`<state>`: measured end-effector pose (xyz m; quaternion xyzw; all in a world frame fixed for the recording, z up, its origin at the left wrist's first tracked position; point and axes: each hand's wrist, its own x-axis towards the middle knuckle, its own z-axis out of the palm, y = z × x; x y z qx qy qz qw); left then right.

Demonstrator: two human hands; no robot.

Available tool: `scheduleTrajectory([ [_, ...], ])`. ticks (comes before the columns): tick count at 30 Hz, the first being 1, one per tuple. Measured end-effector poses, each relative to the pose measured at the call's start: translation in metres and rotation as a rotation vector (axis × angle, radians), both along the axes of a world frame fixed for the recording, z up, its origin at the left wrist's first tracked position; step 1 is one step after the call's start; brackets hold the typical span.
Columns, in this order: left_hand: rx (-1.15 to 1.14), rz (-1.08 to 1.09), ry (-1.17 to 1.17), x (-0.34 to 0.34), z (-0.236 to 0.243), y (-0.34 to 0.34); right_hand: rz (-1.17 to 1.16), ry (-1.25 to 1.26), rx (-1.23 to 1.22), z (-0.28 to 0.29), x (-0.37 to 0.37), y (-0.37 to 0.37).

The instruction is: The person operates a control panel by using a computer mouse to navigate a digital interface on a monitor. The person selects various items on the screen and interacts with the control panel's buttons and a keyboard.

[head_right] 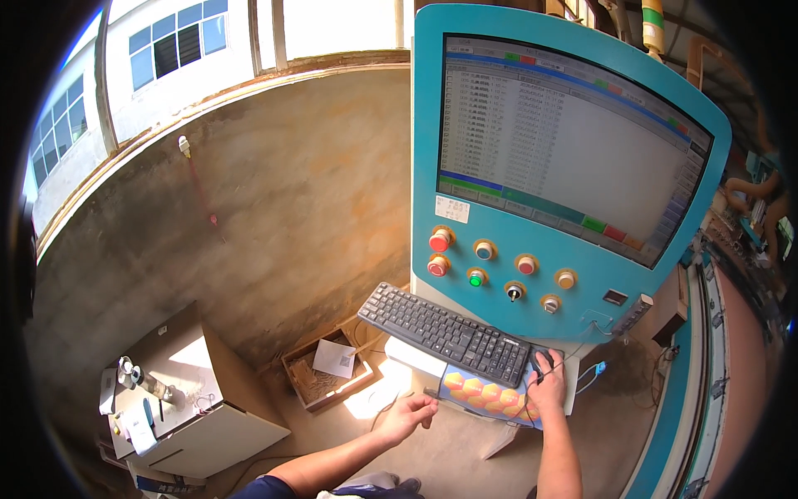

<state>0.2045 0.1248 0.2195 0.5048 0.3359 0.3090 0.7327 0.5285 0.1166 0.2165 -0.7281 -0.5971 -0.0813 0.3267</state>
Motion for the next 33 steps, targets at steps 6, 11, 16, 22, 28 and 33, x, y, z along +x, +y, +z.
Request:
scheduleTrajectory([
  [6, 0.762, -0.217, -0.582, -0.004, 0.199, -0.026, -0.014, 0.004, -0.007, -0.006, 0.005, 0.005],
  [11, 0.907, -0.599, -1.089, 0.001, 0.271, -0.045, 0.0, -0.014, 0.022, -0.007, 0.013, 0.002],
  [16, 0.864, -0.283, -1.432, 0.032, 0.279, -0.079, 0.03, -0.025, 0.022, -0.01, 0.01, 0.008],
  [22, 0.78, -0.412, -1.464, 0.033, 0.28, -0.08, 0.013, -0.016, 0.01, -0.009, 0.009, 0.005],
  [28, 0.813, -0.506, -1.465, 0.03, 0.287, -0.075, -0.022, 0.022, -0.018, -0.005, 0.007, 0.0],
  [33, 0.743, -0.613, -1.453, 0.025, 0.286, -0.077, -0.011, 0.034, -0.016, -0.007, 0.004, 0.004],
])
